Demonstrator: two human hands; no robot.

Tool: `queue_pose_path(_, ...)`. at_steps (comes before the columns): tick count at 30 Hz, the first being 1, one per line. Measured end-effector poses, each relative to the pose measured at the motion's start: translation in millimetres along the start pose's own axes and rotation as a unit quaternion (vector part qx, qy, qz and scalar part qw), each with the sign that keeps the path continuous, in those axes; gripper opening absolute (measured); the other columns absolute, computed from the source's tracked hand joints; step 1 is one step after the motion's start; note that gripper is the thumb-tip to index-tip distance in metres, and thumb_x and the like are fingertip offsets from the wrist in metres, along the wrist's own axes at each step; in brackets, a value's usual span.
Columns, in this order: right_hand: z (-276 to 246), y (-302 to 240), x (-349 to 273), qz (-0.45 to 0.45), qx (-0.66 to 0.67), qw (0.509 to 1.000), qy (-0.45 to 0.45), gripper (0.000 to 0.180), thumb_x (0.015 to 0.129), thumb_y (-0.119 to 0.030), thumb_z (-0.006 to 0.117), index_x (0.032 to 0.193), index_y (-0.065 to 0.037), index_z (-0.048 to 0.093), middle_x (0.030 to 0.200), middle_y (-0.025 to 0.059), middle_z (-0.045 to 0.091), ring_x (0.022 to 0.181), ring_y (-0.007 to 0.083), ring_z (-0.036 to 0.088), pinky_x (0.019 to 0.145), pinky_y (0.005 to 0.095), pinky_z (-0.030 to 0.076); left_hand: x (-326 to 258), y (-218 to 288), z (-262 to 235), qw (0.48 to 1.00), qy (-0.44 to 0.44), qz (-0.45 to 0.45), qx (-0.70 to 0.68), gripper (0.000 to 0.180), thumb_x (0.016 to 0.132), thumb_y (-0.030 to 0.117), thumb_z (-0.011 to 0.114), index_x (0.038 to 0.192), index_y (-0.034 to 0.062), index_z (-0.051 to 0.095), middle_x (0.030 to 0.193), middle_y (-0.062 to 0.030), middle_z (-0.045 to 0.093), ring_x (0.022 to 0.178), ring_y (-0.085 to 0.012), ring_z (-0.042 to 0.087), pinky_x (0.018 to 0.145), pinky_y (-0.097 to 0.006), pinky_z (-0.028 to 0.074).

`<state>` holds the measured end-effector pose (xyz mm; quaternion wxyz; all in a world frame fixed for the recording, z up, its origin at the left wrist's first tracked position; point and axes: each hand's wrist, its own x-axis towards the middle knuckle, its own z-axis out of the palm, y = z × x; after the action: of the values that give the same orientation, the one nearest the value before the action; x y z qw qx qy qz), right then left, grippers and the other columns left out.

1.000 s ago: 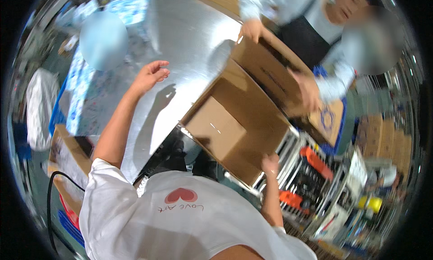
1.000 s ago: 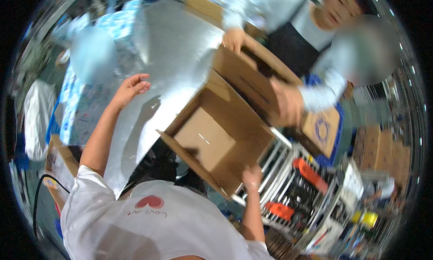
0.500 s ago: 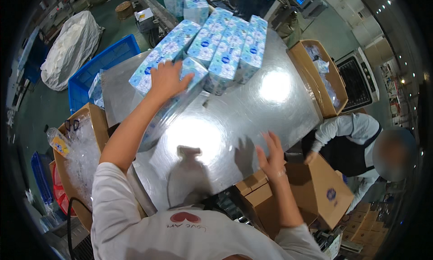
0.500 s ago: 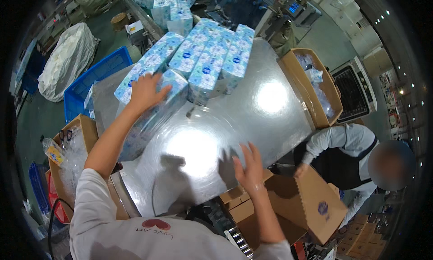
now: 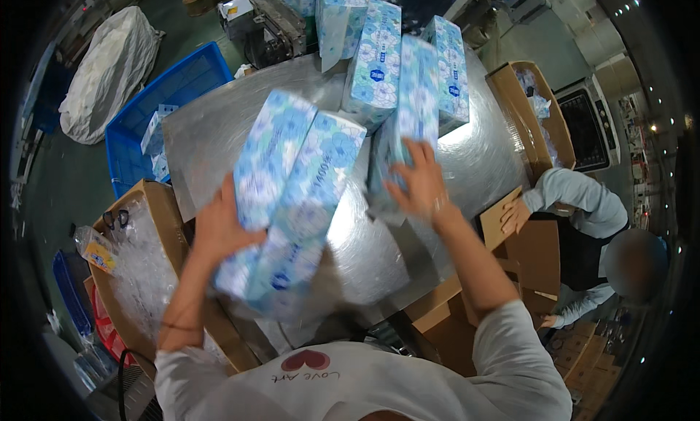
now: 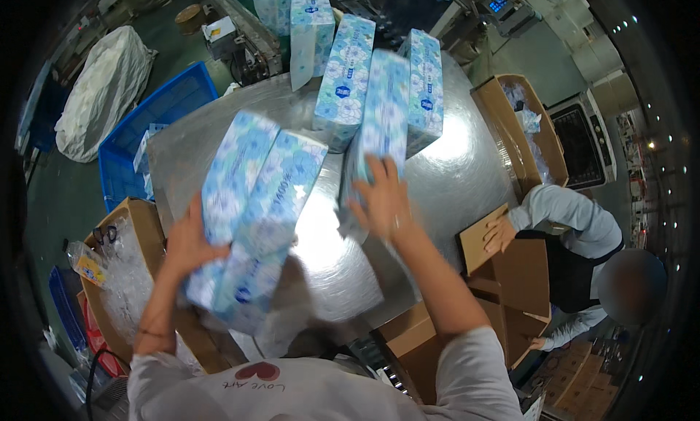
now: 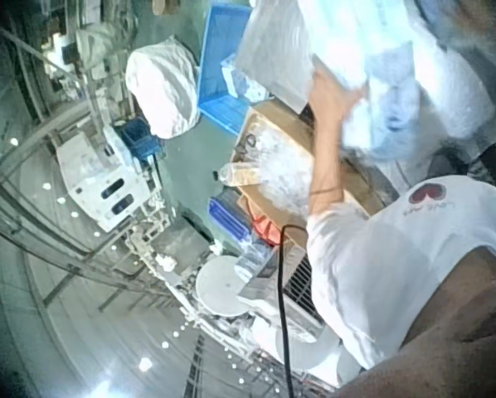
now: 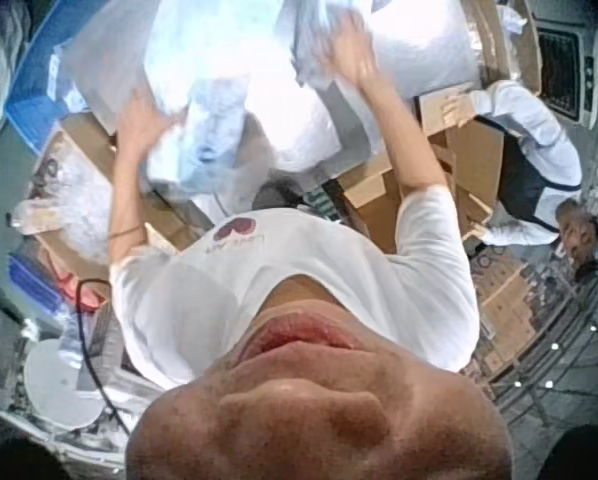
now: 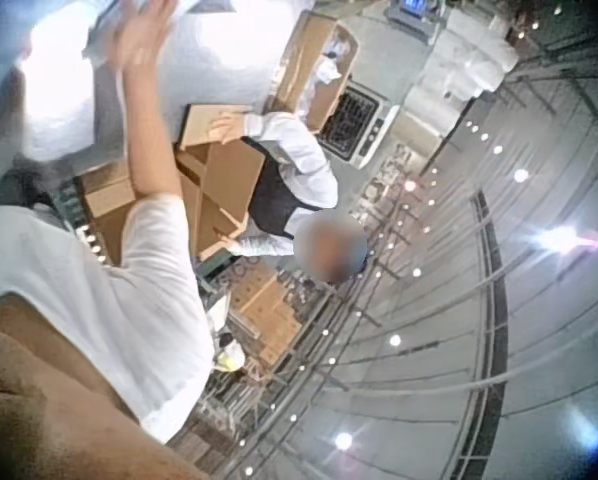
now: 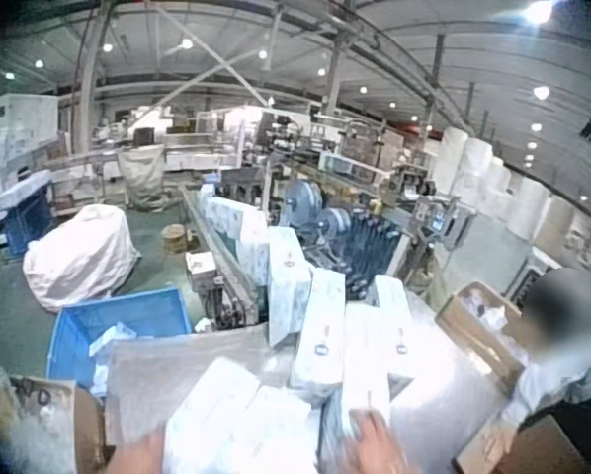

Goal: The person folds cardboard boxes and packs plastic-wrapped tissue packs into them before placing the boxes onto a conveyor belt.

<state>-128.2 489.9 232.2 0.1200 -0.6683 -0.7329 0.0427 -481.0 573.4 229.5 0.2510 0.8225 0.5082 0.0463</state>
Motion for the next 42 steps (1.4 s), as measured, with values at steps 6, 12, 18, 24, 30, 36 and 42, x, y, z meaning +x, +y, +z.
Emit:
queue_pose_path(6, -55.1, -89.1, -158.4, -0.035, 0.215, 0.966, -0.139, 0.025, 0.067, -0.019, 0.069, 0.086, -0.003, 0.062, 0.112, 0.0224, 0.046, 0.103, 0.0340, 0.043, 0.085, 0.0421, 0.039, -87.4, 69.8, 42.1, 0.958, -0.076, -0.060, -0.271, 0.098, 0.060, 0.039, 0.076, 0.129, -0.0060, 0.024, 0.108, -0.0248, 0.053, 0.091, -0.0296, 0.059, 0.079, -0.031, 0.047)
queue_pose_path(12, -18.7, -2.0, -136.9, 0.332, 0.462, 0.819, -0.068, 0.066, 0.075, -0.034, 0.065, 0.120, 0.007, 0.039, 0.111, 0.0216, 0.051, 0.104, 0.0286, 0.049, 0.086, 0.0370, 0.042, -40.2, 38.2, 86.2, 0.841, -0.240, -0.116, -0.471, 0.078, 0.078, 0.046, 0.059, 0.131, 0.0001, 0.025, 0.114, -0.0132, 0.052, 0.100, -0.0200, 0.053, 0.082, -0.032, 0.045)
queue_pose_path(18, 25.1, 27.5, -134.3, 0.286, 0.778, 0.512, -0.228, 0.081, 0.071, -0.039, 0.068, 0.128, 0.006, 0.030, 0.124, 0.0202, 0.042, 0.111, 0.0279, 0.046, 0.090, 0.0364, 0.041, -54.9, 23.3, 127.3, 0.705, -0.294, -0.144, -0.629, 0.078, 0.080, 0.050, 0.055, 0.132, -0.0002, 0.026, 0.128, -0.0139, 0.040, 0.114, -0.0216, 0.042, 0.093, -0.034, 0.037)
queue_pose_path(24, 7.6, 15.0, -174.6, 0.209, 0.805, 0.554, -0.034, 0.093, 0.064, -0.035, 0.073, 0.133, 0.002, 0.023, 0.127, 0.0183, 0.039, 0.116, 0.0280, 0.041, 0.097, 0.0367, 0.034, -61.7, 51.9, 127.0, 0.788, -0.178, -0.005, -0.589, 0.078, 0.071, 0.040, 0.068, 0.127, -0.0036, 0.034, 0.124, -0.0126, 0.044, 0.113, -0.0243, 0.043, 0.095, -0.035, 0.033)
queue_pose_path(30, -106.6, 17.2, -261.7, 0.149, 0.683, 0.693, 0.178, 0.076, 0.052, -0.019, 0.078, 0.117, 0.003, 0.045, 0.106, 0.0110, 0.055, 0.094, 0.0209, 0.053, 0.081, 0.0306, 0.043, -26.8, 112.9, 115.3, 0.741, -0.171, 0.234, -0.606, 0.062, 0.065, 0.023, 0.076, 0.113, -0.0028, 0.048, 0.108, -0.0125, 0.055, 0.098, -0.0238, 0.054, 0.081, -0.035, 0.045)
queue_pose_path(36, -220.4, -52.7, -418.0, 0.238, 0.430, 0.845, 0.211, 0.088, 0.052, -0.030, 0.079, 0.124, 0.001, 0.038, 0.120, 0.0162, 0.044, 0.108, 0.0274, 0.044, 0.092, 0.0359, 0.035, -117.6, 192.6, 175.8, 0.807, -0.392, 0.389, -0.210, 0.051, 0.070, 0.024, 0.071, 0.112, 0.0018, 0.052, 0.106, -0.0127, 0.057, 0.097, -0.0211, 0.054, 0.080, -0.032, 0.045)
queue_pose_path(42, -85.7, -80.6, -474.0, 0.449, 0.302, 0.812, -0.218, 0.107, 0.054, -0.045, 0.075, 0.135, 0.000, 0.021, 0.137, 0.0211, 0.027, 0.124, 0.0313, 0.031, 0.104, 0.0385, 0.023, -104.9, 220.0, 133.4, 0.597, -0.708, 0.374, -0.047, 0.041, 0.075, 0.025, 0.066, 0.110, 0.0063, 0.056, 0.104, -0.0128, 0.059, 0.096, -0.0185, 0.055, 0.079, -0.029, 0.044)
